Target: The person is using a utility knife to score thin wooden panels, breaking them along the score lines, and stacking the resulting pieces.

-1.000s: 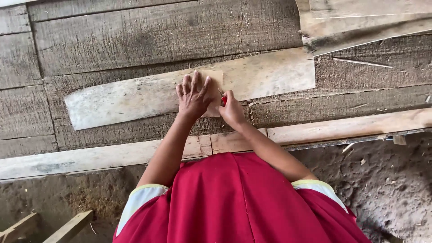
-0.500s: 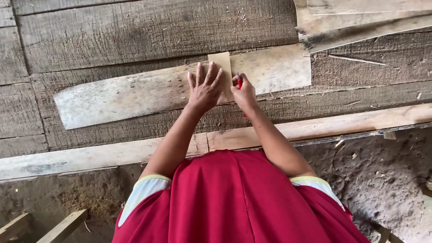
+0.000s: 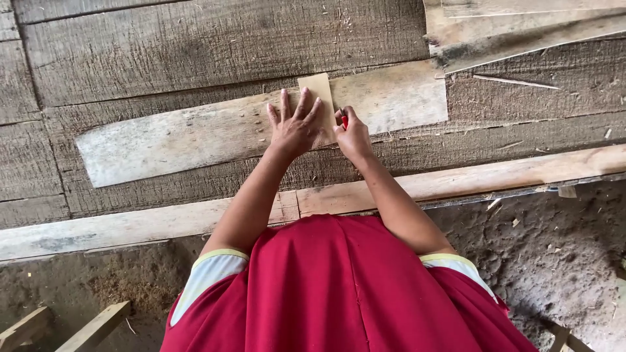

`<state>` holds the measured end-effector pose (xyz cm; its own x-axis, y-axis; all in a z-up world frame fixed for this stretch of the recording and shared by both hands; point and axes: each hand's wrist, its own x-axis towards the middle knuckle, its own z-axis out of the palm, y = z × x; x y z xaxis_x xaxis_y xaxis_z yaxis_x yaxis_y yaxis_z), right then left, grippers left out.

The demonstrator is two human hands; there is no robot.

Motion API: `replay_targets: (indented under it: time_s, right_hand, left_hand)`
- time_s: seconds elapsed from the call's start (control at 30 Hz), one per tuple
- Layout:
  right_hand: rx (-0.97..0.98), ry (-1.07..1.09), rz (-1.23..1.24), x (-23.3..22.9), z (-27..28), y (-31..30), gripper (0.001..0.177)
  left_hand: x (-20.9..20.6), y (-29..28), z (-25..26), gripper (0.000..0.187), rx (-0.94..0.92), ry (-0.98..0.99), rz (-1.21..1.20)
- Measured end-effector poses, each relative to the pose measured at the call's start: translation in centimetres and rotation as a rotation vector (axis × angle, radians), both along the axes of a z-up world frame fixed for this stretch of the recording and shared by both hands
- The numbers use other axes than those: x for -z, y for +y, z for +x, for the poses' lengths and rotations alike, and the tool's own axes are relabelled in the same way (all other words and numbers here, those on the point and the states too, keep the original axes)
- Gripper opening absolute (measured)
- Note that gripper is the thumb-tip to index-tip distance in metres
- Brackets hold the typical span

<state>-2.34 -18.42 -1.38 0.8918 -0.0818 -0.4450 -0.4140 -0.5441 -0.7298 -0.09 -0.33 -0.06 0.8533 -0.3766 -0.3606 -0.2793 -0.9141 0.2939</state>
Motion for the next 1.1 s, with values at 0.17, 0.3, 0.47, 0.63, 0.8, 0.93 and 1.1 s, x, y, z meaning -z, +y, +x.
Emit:
replay_targets:
  time_s: [0.17, 0.3, 0.47, 0.63, 0.8, 0.93, 1.1]
  right_hand:
    - [-0.012, -0.022, -0.060, 0.0, 0.0, 0.6, 0.022]
    - [-0.011, -0.033, -0.056, 0.6, 0.1, 0.6, 0.022]
    - [-0.015, -0.011, -0.089, -0.5, 0.1, 0.7, 0.023]
    - [-0.051, -0.018, -0.137, -2.0, -0.3, 0.8, 0.023]
    - [-0.070, -0.060, -0.116, -1.2, -0.4, 0.5, 0.025]
    - [-0.097, -0.009, -0.120, -3.7, -0.4, 0.4, 0.030]
    - [-0.109, -0.029, -0.001, 1.2, 0.3, -1.7, 0.032]
  left_hand:
    - [0.4, -0.1, 0.0, 0.076, -0.003, 0.007, 0.051]
    - [0.4, -0.5, -0.1, 0.072, -0.051, 0.044, 0.016]
    - [-0.2, -0.5, 0.2, 0.077, -0.043, 0.045, 0.019]
    - [-0.5, -0.4, 0.3, 0.085, -0.043, 0.066, 0.026]
    - [-0.5, -0.3, 0.5, 0.089, -0.037, 0.075, 0.019]
    - [-1.1, -0.4, 0.4, 0.092, -0.030, 0.073, 0.034]
    - [-0.5, -0.4, 0.5, 0.097, -0.036, 0.060, 0.048]
